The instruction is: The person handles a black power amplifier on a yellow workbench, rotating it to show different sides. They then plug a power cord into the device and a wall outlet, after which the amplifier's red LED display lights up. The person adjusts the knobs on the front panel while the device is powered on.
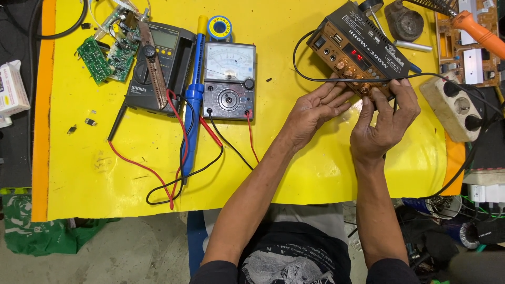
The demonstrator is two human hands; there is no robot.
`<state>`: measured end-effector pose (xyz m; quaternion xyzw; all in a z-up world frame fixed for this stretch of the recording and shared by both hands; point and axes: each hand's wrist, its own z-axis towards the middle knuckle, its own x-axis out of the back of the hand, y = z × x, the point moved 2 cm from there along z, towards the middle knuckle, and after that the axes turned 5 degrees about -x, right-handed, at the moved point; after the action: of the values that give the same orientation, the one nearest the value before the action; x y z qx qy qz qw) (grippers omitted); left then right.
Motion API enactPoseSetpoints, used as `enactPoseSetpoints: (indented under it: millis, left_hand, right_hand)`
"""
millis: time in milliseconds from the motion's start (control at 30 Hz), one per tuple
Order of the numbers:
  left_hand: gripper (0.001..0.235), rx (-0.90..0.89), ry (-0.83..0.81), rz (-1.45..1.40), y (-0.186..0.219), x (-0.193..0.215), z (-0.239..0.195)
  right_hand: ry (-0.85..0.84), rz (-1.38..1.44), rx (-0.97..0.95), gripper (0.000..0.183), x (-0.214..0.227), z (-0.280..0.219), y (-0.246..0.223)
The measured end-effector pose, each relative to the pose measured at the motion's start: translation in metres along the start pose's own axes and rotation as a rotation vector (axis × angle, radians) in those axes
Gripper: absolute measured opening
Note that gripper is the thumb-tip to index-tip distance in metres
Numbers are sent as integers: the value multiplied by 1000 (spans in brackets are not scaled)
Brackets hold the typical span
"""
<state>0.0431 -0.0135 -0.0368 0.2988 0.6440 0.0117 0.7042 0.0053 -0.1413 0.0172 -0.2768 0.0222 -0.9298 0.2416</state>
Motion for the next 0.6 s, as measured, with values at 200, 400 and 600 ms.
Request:
enactPoseSetpoints:
  millis: [200, 400, 600]
  left_hand:
    - [81, -21, -16, -3, -5, 5, 3]
    - [81, -8, -10, -4, -3, 4, 1]
    - [81, -18, -27, 20, -2, 3, 1]
  right_hand:
    - [6, -8, 3, 12, 0, 3, -4]
    - [16, 12, 3, 12, 1, 5, -4]
    - [35, 0, 19, 19, -1, 3, 2]
